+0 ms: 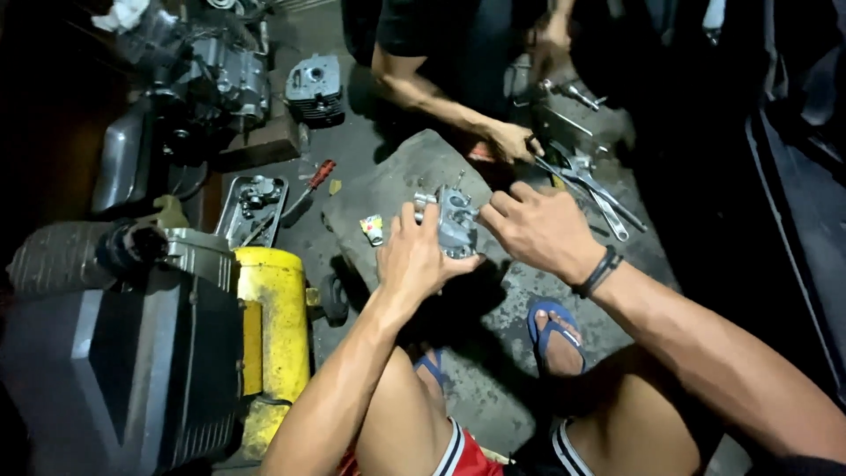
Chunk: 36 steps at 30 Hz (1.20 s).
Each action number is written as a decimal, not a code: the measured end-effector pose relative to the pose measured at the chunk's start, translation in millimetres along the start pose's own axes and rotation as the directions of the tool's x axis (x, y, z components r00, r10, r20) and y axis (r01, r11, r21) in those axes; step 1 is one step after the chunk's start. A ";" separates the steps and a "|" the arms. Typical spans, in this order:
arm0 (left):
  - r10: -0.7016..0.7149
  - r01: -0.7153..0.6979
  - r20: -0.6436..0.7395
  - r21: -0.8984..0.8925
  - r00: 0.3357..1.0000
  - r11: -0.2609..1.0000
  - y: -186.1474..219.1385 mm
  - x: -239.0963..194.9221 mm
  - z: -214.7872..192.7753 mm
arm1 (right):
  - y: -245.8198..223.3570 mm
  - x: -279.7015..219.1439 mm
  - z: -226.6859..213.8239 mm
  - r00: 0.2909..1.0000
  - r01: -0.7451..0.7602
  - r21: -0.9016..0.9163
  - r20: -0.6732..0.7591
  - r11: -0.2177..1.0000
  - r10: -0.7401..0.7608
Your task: Assembling components into a motorcycle engine cylinder head, including valves and springs.
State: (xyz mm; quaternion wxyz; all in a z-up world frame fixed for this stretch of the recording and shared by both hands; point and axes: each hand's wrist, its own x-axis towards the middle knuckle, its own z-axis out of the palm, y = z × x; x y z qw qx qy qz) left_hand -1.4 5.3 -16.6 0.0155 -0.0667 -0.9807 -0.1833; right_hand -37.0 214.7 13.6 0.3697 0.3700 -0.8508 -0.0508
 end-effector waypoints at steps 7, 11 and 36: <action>0.016 -0.015 -0.093 0.012 0.996 1.000 -0.1 1.0 -1.8 | 0.1 13.6 -1.6 0.672 -0.661 0.424 0.702 0.619 0.236; 0.018 -0.019 -0.065 -0.007 0.998 1.000 2.8 0.4 -5.9 | 0.9 17.5 -13.3 0.509 -0.802 0.373 0.836 0.467 0.206; 0.011 -0.009 -0.092 0.022 0.996 1.000 -1.0 0.6 2.7 | -9.2 6.8 5.5 0.541 -0.787 0.354 0.791 0.505 0.288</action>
